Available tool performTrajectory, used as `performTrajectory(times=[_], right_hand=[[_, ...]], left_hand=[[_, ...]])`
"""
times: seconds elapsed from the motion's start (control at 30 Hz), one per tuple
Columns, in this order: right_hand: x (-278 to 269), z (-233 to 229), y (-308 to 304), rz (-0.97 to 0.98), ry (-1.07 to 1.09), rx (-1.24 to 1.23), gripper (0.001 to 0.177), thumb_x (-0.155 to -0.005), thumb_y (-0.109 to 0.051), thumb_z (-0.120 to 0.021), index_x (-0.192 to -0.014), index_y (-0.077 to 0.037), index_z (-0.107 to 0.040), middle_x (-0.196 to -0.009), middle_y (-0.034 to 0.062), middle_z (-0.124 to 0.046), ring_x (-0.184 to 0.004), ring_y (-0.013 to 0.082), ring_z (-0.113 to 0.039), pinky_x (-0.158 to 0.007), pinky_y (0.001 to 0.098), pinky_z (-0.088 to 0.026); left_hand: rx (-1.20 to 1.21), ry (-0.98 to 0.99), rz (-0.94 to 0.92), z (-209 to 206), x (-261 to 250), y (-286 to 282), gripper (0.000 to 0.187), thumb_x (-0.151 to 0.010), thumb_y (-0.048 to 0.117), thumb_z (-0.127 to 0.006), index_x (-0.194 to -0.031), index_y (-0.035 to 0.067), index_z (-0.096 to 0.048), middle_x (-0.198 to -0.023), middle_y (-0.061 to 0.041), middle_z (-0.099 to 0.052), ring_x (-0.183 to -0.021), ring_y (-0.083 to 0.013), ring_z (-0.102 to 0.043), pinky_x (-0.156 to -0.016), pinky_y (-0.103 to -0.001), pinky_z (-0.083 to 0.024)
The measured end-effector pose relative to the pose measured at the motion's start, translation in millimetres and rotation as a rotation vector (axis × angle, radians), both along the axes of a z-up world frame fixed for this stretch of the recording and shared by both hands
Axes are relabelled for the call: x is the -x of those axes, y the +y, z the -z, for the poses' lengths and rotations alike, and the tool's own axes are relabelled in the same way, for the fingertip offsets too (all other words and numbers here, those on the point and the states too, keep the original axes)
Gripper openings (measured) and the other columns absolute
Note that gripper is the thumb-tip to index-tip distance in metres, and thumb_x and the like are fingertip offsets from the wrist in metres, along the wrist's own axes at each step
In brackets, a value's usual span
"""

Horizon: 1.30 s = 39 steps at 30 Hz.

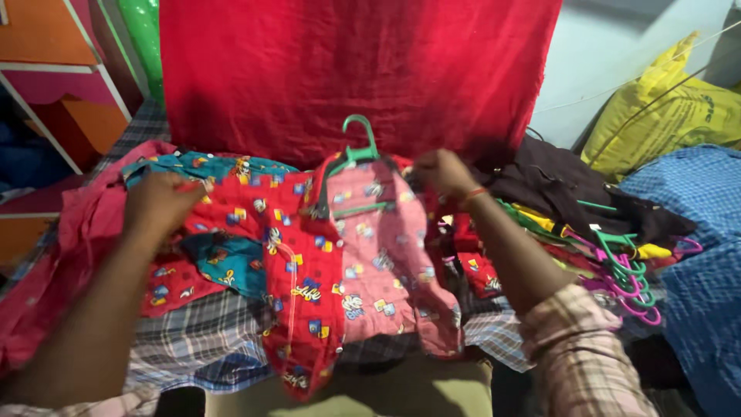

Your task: The person picks up a dark shirt, places it on a hanger, and sets it aside. They then pick up a red patterned shirt, place it on a hanger, and button it up.

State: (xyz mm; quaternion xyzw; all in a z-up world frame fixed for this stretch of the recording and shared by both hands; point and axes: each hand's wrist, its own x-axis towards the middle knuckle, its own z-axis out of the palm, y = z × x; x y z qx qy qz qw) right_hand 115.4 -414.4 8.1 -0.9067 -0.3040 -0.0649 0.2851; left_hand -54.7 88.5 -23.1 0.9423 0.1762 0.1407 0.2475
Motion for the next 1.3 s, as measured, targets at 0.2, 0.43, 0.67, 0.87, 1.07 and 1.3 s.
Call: performTrajectory(times=[0.2, 0.43, 0.67, 0.87, 1.07, 1.3], right_hand=[[-35.1, 79.4, 25.0, 0.147, -0.047, 0.07, 0.035, -0.09, -0.042, -0.071, -0.093, -0.007, -0.075, -0.083, 0.0179, -0.071, -0.076, 0.0372, -0.068, -0.071, 0.0463, -0.052], [-16.0, 79.1, 28.4, 0.07, -0.684, -0.044, 0.031, -0.089, -0.036, -0.073, -0.104, -0.009, -0.073, -0.1, 0.0153, -0.068, -0.089, 0.0363, -0.064, -0.078, 0.0442, -0.051], [11.3, 50.3, 26.2, 0.128, 0.13, -0.019, 0.039, -0.098, -0.038, -0.066, -0.083, -0.003, -0.074, -0.064, 0.0118, -0.069, -0.057, 0.0224, -0.066, -0.06, 0.0368, -0.053], [13.4, 64.3, 22.7, 0.152, 0.408, 0.112, 0.043, -0.095, -0.039, -0.07, -0.072, -0.003, -0.073, -0.057, 0.0056, -0.067, -0.05, 0.0108, -0.063, -0.053, 0.0307, -0.051], [10.4, 91.8, 31.7, -0.04, 0.395, -0.342, 0.01, -0.091, -0.014, -0.073, -0.088, -0.005, -0.07, -0.074, -0.0028, -0.065, -0.063, 0.0071, -0.06, -0.056, 0.0265, -0.05], [37.2, 106.0, 63.5, -0.25, 0.596, -0.732, 0.005, -0.101, -0.008, -0.069, -0.103, -0.006, -0.065, -0.079, -0.0066, -0.06, -0.07, 0.0029, -0.056, -0.062, 0.0214, -0.045]], left_hand=[[-0.332, -0.302, -0.071, 39.8, -14.0, -23.4, 0.044, -0.079, 0.038, -0.083, -0.112, 0.009, -0.077, -0.108, -0.021, -0.072, -0.101, -0.04, -0.068, -0.086, -0.052, -0.053], [-0.274, -0.502, 0.34, 10.1, 4.4, -126.1, 0.032, -0.088, 0.03, -0.081, -0.104, 0.003, -0.07, -0.097, -0.018, -0.07, -0.096, -0.0398, -0.067, -0.087, -0.052, -0.052], [-0.314, 0.125, 0.298, 14.9, -47.4, -162.1, 0.065, -0.083, 0.065, -0.073, -0.097, 0.001, -0.073, -0.096, -0.023, -0.073, -0.093, -0.0417, -0.071, -0.08, -0.053, -0.057], [-0.225, 0.085, 0.31, 32.2, -84.6, -167.2, 0.045, -0.084, 0.049, -0.07, -0.09, 0.004, -0.077, -0.09, -0.022, -0.074, -0.086, -0.0421, -0.072, -0.076, -0.054, -0.056], [0.329, -0.158, 0.415, 43.3, -89.9, -186.2, 0.042, -0.096, 0.038, -0.066, -0.077, 0.002, -0.074, -0.065, -0.012, -0.073, -0.057, -0.0202, -0.072, -0.057, -0.037, -0.052], [0.723, -0.287, 0.633, 77.2, -92.5, -201.6, 0.02, -0.093, 0.013, -0.067, -0.11, 0.004, -0.072, -0.097, -0.01, -0.078, -0.087, -0.0103, -0.074, -0.074, -0.028, -0.059]])
